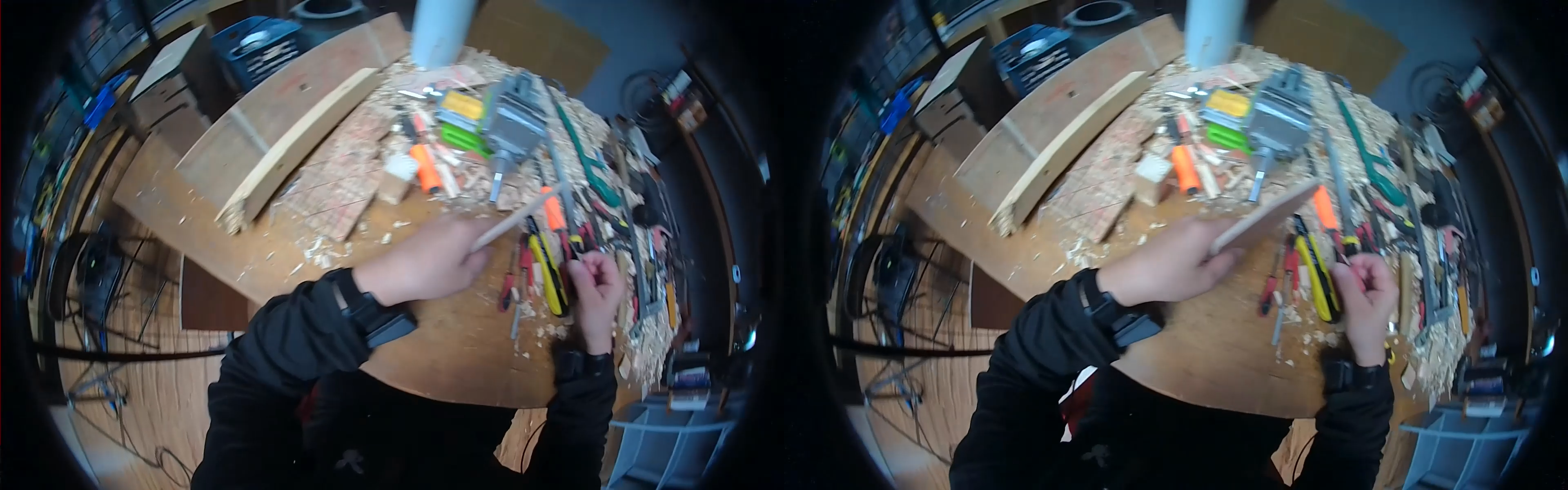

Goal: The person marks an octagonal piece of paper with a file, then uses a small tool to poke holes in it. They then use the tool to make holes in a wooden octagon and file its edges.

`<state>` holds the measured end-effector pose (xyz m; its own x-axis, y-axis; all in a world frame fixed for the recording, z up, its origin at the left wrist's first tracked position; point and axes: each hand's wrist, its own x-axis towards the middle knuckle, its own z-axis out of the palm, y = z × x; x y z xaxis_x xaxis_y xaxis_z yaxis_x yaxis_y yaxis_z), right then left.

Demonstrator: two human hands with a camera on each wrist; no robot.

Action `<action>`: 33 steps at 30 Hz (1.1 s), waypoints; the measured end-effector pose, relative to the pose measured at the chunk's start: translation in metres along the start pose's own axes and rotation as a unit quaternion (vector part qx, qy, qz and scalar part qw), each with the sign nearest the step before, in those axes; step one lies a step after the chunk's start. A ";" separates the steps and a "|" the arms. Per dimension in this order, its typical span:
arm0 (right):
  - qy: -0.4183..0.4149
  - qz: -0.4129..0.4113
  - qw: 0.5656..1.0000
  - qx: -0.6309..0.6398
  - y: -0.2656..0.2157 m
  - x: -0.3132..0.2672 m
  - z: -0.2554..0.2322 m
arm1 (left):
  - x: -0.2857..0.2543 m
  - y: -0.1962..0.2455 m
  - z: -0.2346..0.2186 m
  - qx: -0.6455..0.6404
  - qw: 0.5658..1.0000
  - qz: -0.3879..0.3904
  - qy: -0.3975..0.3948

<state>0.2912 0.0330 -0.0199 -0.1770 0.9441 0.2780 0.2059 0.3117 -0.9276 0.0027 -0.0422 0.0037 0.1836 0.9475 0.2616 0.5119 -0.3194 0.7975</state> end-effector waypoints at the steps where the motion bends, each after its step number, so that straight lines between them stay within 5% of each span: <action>1: 0.016 -0.015 1.000 -0.005 -0.004 -0.002 0.003 | -0.001 0.004 -0.002 -0.014 1.000 -0.014 -0.006; 4: 0.016 -0.031 0.998 -0.055 -0.008 -0.004 0.003 | 0.000 -0.011 0.007 0.004 0.999 0.044 -0.003; 9: -0.042 0.008 0.994 -0.097 -0.016 -0.003 0.003 | 0.001 0.010 0.002 -0.041 0.997 -0.068 -0.005; 12: -0.046 0.057 0.997 -0.013 -0.026 -0.005 0.007 | 0.000 -0.001 0.007 -0.045 0.998 -0.038 0.013; 14: 0.011 -0.036 0.998 -0.055 -0.022 -0.005 0.008 | 0.000 -0.002 0.008 -0.051 0.998 -0.037 0.004; 19: -0.017 -0.033 0.992 -0.123 -0.020 -0.006 0.002 | 0.000 -0.001 0.009 -0.072 0.996 -0.058 0.002; 23: -0.047 0.039 0.996 -0.059 -0.021 -0.008 0.003 | -0.001 0.002 0.010 -0.087 0.995 -0.053 0.004; 27: 0.010 -0.066 0.998 -0.022 -0.011 -0.010 0.002 | 0.000 0.002 0.008 -0.076 0.995 -0.065 -0.009; 31: 0.003 -0.071 0.997 -0.043 -0.015 -0.009 0.002 | 0.000 0.005 0.011 -0.101 0.993 -0.063 0.016; 33: -0.066 -0.023 0.993 -0.099 -0.018 -0.008 -0.002 | 0.000 0.006 0.009 -0.094 0.993 -0.074 0.005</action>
<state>0.2907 0.0203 -0.0047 -0.3131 0.9103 0.2709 0.3776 0.3810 -0.8440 0.0137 -0.0447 0.0035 0.1102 0.9842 0.1386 0.3666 -0.1698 0.9147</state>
